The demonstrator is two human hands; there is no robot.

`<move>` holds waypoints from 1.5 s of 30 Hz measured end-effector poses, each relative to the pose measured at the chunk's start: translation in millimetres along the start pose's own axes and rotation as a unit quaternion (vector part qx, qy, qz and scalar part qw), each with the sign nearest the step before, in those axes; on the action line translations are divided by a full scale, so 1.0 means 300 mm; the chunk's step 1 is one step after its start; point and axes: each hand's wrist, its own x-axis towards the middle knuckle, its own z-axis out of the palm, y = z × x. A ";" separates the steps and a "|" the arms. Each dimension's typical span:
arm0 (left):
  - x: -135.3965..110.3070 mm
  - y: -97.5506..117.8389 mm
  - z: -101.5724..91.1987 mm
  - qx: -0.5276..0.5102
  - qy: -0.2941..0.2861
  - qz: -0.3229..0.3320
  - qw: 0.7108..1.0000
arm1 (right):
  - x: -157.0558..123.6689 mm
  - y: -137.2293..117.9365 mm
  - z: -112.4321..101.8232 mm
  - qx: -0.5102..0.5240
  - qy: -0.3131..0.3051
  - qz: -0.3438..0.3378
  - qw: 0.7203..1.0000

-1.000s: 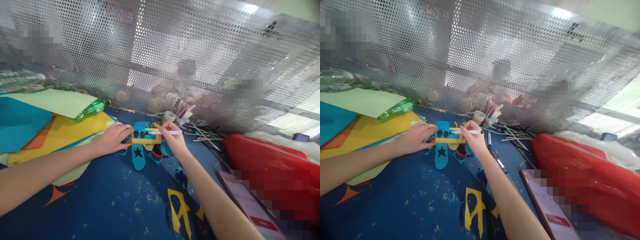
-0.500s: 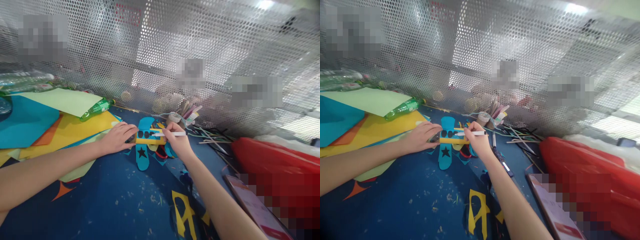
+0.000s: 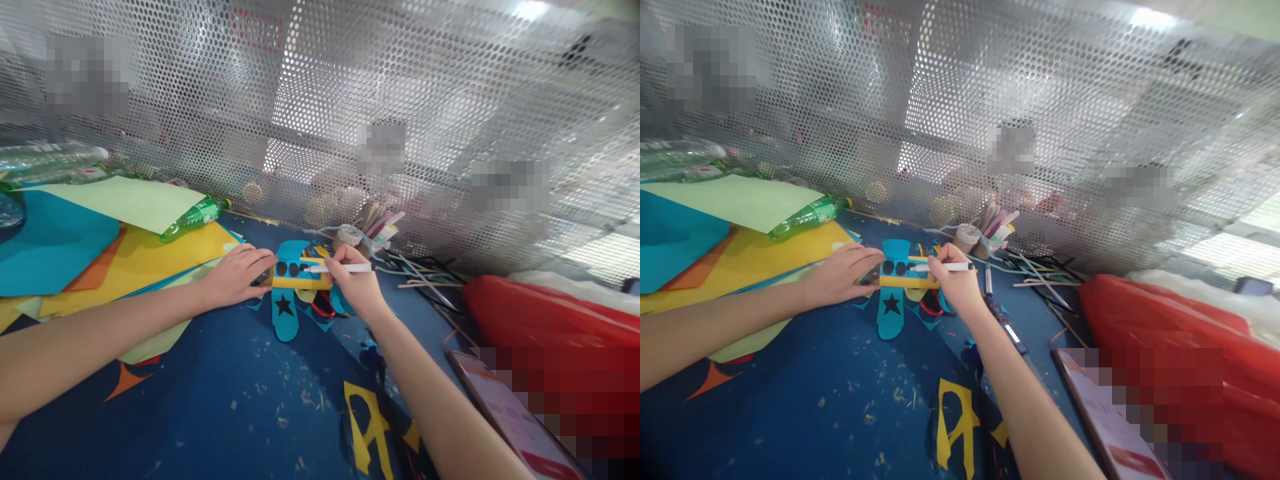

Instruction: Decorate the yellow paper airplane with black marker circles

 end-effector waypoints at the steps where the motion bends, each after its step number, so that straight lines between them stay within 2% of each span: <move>1: 0.000 0.000 -0.001 0.001 -0.002 0.000 1.000 | 0.000 0.000 -0.001 -0.002 0.001 -0.001 1.000; 45: 0.006 0.005 -0.010 -0.008 -0.004 0.004 1.000 | -0.001 -0.010 -0.009 -0.007 -0.013 0.011 1.000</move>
